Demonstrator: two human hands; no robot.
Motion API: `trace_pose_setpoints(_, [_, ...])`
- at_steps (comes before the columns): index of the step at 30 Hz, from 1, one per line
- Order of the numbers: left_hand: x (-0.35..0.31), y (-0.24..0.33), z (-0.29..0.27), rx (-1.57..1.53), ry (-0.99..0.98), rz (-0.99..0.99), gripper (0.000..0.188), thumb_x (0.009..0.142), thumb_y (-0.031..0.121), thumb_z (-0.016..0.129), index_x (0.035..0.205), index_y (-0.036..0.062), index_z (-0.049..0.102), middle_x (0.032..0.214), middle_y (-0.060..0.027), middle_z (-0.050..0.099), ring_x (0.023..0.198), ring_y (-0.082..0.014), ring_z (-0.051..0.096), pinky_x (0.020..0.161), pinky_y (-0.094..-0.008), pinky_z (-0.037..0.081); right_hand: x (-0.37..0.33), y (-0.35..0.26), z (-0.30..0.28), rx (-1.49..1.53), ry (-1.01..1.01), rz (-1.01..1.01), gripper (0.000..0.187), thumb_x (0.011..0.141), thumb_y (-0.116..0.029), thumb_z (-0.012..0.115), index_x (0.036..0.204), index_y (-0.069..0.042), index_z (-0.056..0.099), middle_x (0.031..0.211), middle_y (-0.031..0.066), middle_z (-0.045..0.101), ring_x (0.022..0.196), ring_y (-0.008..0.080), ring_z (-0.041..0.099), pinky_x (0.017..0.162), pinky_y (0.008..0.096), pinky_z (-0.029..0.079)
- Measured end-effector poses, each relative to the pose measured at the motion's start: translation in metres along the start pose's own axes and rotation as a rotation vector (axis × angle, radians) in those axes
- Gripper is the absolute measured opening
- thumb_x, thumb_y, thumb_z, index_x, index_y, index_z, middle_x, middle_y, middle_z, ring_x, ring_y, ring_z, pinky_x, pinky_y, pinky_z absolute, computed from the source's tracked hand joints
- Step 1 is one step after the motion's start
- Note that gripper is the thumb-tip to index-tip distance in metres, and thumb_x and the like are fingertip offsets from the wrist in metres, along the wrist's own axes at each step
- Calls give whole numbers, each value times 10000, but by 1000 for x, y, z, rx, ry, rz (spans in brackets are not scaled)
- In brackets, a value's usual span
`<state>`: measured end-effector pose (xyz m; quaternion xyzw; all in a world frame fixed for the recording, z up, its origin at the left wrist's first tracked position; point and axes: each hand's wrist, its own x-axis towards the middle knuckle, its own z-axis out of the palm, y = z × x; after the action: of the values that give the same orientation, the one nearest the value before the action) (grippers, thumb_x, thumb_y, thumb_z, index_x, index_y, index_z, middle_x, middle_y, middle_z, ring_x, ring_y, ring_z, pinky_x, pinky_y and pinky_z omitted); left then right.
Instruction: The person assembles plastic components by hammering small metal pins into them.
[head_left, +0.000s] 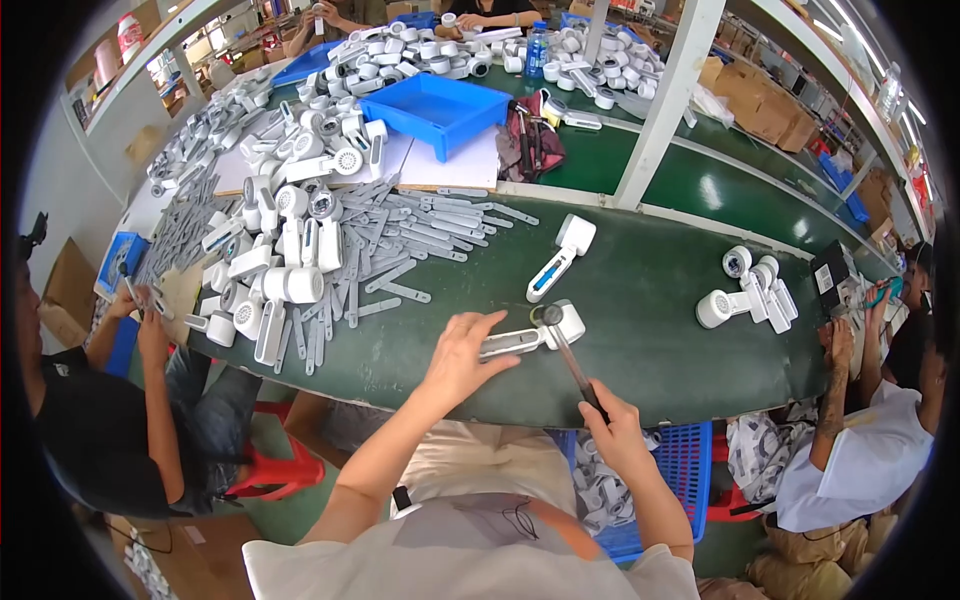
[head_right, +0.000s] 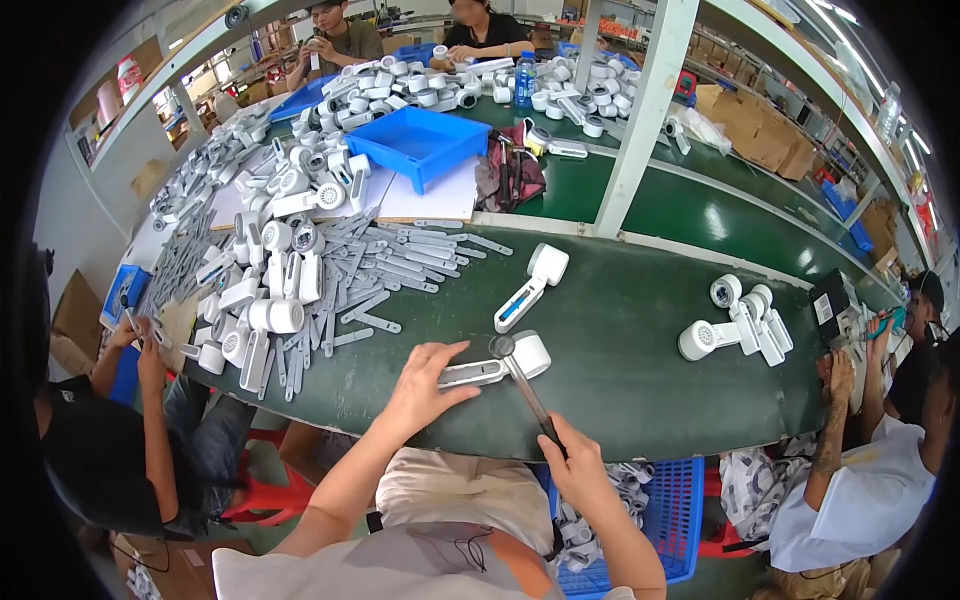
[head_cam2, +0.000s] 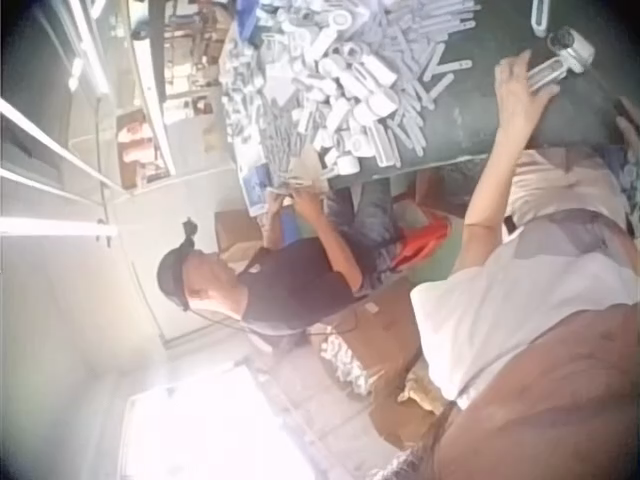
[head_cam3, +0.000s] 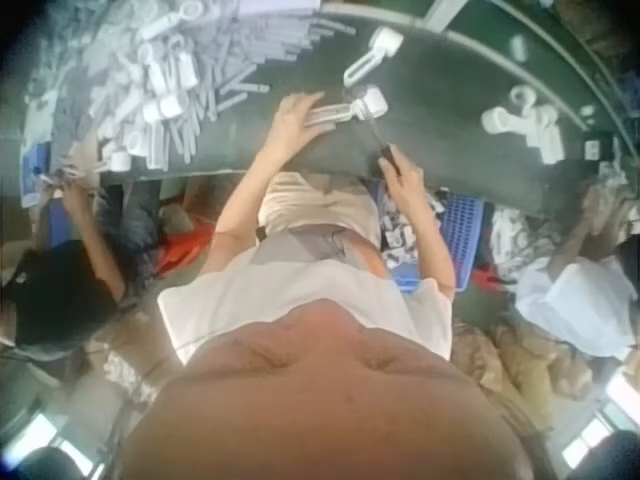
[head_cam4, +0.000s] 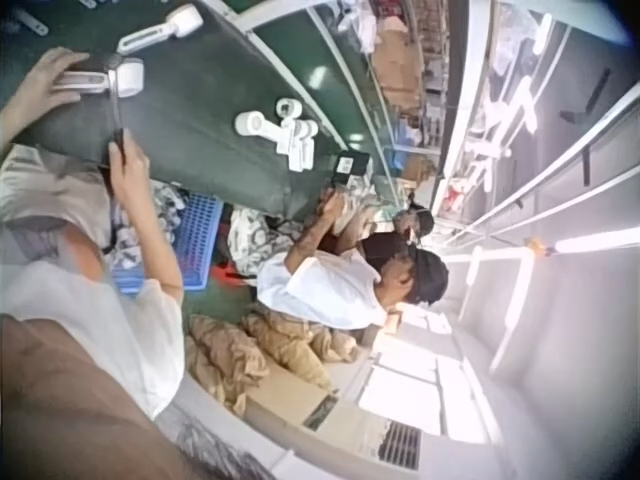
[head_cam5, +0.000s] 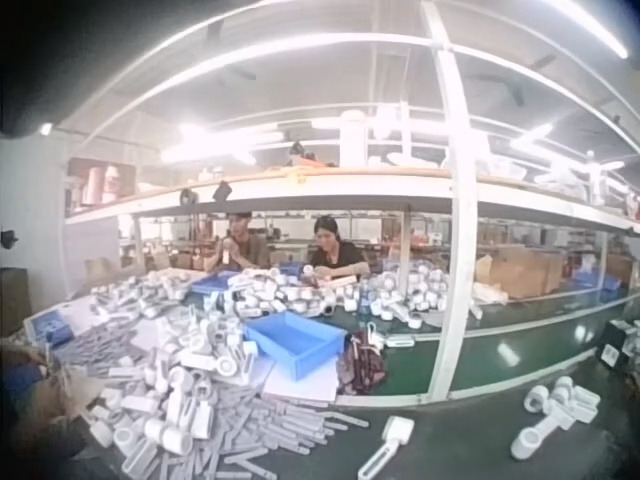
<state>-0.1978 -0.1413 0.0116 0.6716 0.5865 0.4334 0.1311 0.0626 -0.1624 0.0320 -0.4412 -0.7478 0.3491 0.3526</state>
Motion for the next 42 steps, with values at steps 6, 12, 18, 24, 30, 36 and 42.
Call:
trace_pose_setpoints(6, [-12, -20, -14, -82, -62, 64, 278, 704, 141, 790, 900, 2, 651, 826, -149, 602, 808, -335, 587, 702, -408, 496, -3, 3, 10, -25, -82, 22, 354, 882, -60, 606, 1217, 36, 538, 738, 90, 567, 611, 137, 533, 599, 270, 455])
trace_pose_setpoints(12, [-14, -14, -9, -93, -43, 119, 235, 711, 102, 776, 848, -14, 625, 774, -159, 586, 763, -347, 572, 672, -413, 477, -16, -29, 6, 8, 82, -165, 373, 873, -48, 608, 1220, 58, 517, 845, 142, 633, 714, 181, 602, 679, 286, 482])
trace_pose_setpoints(18, [-14, -17, -7, -91, -30, 150, 252, 693, 92, 781, 861, -10, 623, 772, -158, 583, 760, -347, 571, 674, -415, 478, -20, -32, 8, -91, -165, 10, 349, 895, -78, 580, 1221, 31, 519, 929, 262, 625, 829, 393, 634, 745, 382, 498])
trace_pose_setpoints(24, [-15, -18, -5, -105, -18, 132, 243, 699, 99, 780, 859, -8, 632, 770, -153, 589, 759, -341, 570, 681, -407, 480, -15, -18, 13, -168, -141, -40, 376, 889, -95, 591, 1237, 14, 498, 927, 263, 620, 830, 415, 623, 737, 401, 491])
trace_pose_setpoints(30, [-19, -16, -9, -90, -2, 11, 273, 684, 119, 799, 893, 10, 660, 802, -129, 618, 772, -309, 584, 697, -386, 492, -21, -21, 21, -132, -196, 13, 362, 888, -109, 591, 1217, 22, 515, 951, 276, 623, 876, 446, 613, 741, 444, 487])
trace_pose_setpoints(36, [-29, -21, -12, -161, 12, -59, 268, 694, 127, 806, 899, 21, 671, 832, -106, 642, 750, -251, 597, 666, -340, 499, -16, -22, 19, -91, -200, 63, 353, 875, -91, 607, 1191, 49, 532, 912, 247, 617, 802, 349, 633, 730, 335, 488])
trace_pose_setpoints(42, [-28, -26, -9, -156, -26, -10, 254, 684, 118, 809, 846, 7, 648, 770, -110, 615, 703, -247, 596, 621, -339, 500, -11, -47, 21, -63, -93, -117, 358, 891, -107, 600, 1209, 42, 529, 919, 255, 627, 829, 403, 625, 733, 400, 494])
